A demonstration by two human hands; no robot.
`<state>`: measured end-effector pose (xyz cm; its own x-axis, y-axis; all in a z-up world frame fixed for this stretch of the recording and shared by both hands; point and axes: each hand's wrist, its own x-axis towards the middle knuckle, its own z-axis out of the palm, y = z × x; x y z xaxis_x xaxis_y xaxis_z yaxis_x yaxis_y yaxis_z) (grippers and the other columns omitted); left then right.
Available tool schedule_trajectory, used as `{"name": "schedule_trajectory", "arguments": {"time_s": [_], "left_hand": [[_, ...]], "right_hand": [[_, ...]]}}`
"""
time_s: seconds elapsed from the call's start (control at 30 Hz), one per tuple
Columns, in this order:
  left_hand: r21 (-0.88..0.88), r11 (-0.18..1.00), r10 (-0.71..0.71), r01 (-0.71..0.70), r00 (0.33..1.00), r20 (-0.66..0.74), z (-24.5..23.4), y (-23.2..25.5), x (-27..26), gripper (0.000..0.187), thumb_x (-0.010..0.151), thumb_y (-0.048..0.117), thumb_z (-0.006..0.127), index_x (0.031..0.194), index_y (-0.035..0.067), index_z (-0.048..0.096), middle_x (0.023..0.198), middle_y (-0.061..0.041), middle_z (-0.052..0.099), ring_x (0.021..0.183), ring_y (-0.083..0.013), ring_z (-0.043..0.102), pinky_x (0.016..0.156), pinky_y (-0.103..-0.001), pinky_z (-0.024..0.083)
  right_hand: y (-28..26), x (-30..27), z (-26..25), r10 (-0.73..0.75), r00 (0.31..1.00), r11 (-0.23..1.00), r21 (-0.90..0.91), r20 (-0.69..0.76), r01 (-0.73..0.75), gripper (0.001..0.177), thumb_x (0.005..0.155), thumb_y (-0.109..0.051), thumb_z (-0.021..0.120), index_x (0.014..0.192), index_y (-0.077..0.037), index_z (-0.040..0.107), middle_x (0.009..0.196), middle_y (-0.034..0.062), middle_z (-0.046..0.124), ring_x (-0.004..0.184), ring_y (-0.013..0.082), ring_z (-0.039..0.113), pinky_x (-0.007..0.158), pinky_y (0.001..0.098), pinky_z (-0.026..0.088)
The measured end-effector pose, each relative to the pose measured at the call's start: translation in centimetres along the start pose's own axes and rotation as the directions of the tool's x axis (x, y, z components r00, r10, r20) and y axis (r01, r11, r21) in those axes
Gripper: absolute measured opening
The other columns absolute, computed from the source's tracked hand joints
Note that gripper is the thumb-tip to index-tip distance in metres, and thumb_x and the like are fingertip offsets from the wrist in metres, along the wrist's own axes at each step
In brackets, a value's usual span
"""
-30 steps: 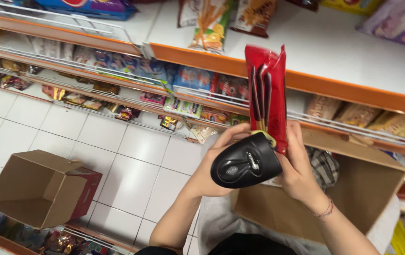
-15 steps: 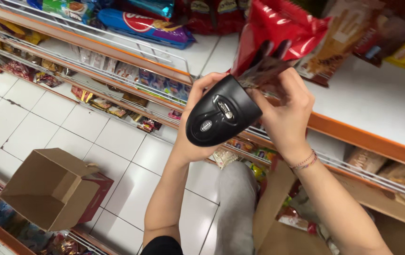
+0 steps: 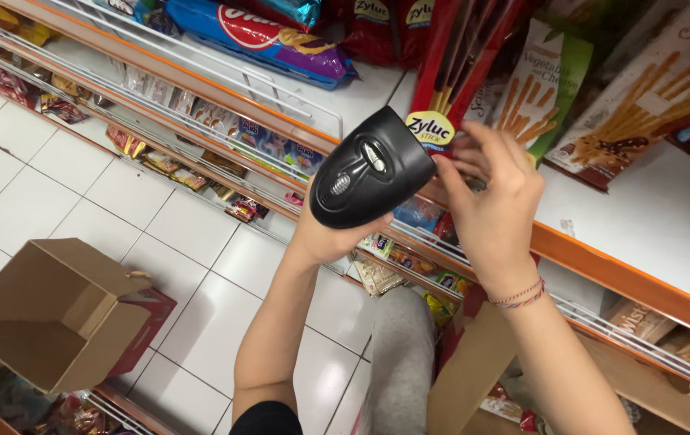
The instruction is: The person sits on the floor in a store aisle and restocks shelves with various snack items. They take packages from a cardboard box, wipe them with a cloth, scan the barcodes with a handheld scanner, and place them on the shelf.
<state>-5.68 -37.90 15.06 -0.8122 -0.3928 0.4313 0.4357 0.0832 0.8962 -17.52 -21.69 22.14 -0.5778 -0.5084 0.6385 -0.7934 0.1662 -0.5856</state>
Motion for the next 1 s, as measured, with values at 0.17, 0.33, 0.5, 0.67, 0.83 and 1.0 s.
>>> {"name": "schedule_trajectory", "arguments": {"time_s": [0.17, 0.33, 0.5, 0.67, 0.83, 1.0], "left_hand": [[0.010, 1.000, -0.015, 0.015, 1.000, 0.019, 0.0, 0.3, 0.1, 0.049, 0.078, 0.002, 0.088, 0.122, 0.001, 0.065, 0.108, -0.005, 0.073, 0.097, -0.0120, 0.068, 0.092, -0.030, 0.057], [-0.017, 0.996, -0.085, 0.084, 0.996, -0.032, 0.1, 0.5, 0.4, 0.054, 0.076, 0.001, 0.086, 0.125, 0.001, 0.063, 0.109, -0.005, 0.072, 0.099, -0.0126, 0.067, 0.092, -0.030, 0.056], [-0.023, 0.995, -0.095, 0.093, 0.990, -0.109, 1.2, 1.2, -0.8, 0.056, 0.076, 0.001, 0.086, 0.126, 0.001, 0.061, 0.112, -0.004, 0.072, 0.103, -0.0127, 0.069, 0.095, -0.030, 0.056], [0.068, 0.991, -0.109, 0.117, 0.989, -0.105, 3.6, 1.9, -3.8, 0.046, 0.078, 0.002, 0.087, 0.120, -0.001, 0.068, 0.109, -0.008, 0.076, 0.097, -0.0136, 0.072, 0.090, -0.031, 0.059], [0.029, 0.986, -0.161, 0.162, 0.986, -0.031, 8.0, 2.0, -6.5, 0.046, 0.078, 0.006, 0.088, 0.118, 0.000, 0.065, 0.108, -0.007, 0.075, 0.097, -0.0120, 0.071, 0.090, -0.030, 0.059], [-0.024, 0.967, -0.249, 0.254, 0.960, 0.126, 13.1, 2.1, -10.5, 0.048, 0.079, 0.007, 0.085, 0.120, 0.000, 0.064, 0.110, -0.006, 0.073, 0.100, -0.0105, 0.068, 0.093, -0.029, 0.057]], "right_hand": [[-0.3, 0.2, 0.2, 0.058, 0.998, 0.997, -0.050, 0.019, -0.057, 0.041, 0.092, 0.006, 0.077, 0.130, 0.008, 0.062, 0.103, 0.0166, 0.073, 0.086, 0.0200, 0.075, 0.076, 0.0302, 0.061], [-0.5, 0.4, 0.2, 0.048, 0.997, 0.991, -0.126, 0.063, -0.039, 0.036, 0.091, 0.006, 0.074, 0.126, 0.006, 0.065, 0.100, 0.0191, 0.071, 0.081, 0.0264, 0.073, 0.072, 0.0353, 0.058], [-1.4, -0.1, -0.6, -0.037, 0.997, 0.980, -0.191, 0.075, 0.050, 0.034, 0.094, 0.005, 0.074, 0.126, 0.004, 0.064, 0.114, 0.0198, 0.063, 0.098, 0.0346, 0.068, 0.083, 0.0427, 0.055], [-2.7, -2.2, -3.0, -0.006, 0.997, 0.995, -0.099, 0.081, 0.014, 0.037, 0.091, 0.007, 0.072, 0.127, 0.003, 0.063, 0.126, 0.0184, 0.057, 0.101, 0.0324, 0.065, 0.081, 0.0390, 0.056], [-2.9, -6.3, -7.1, 0.132, 0.985, 0.990, -0.066, 0.111, -0.125, 0.042, 0.084, 0.010, 0.070, 0.124, -0.002, 0.066, 0.123, 0.0144, 0.060, 0.089, 0.0255, 0.069, 0.077, 0.0344, 0.058], [-1.7, -12.5, -12.5, 0.052, 0.992, 0.989, -0.145, 0.115, -0.035, 0.045, 0.076, 0.008, 0.073, 0.119, 0.000, 0.066, 0.119, 0.0143, 0.061, 0.106, 0.0331, 0.067, 0.089, 0.0387, 0.056]]}}
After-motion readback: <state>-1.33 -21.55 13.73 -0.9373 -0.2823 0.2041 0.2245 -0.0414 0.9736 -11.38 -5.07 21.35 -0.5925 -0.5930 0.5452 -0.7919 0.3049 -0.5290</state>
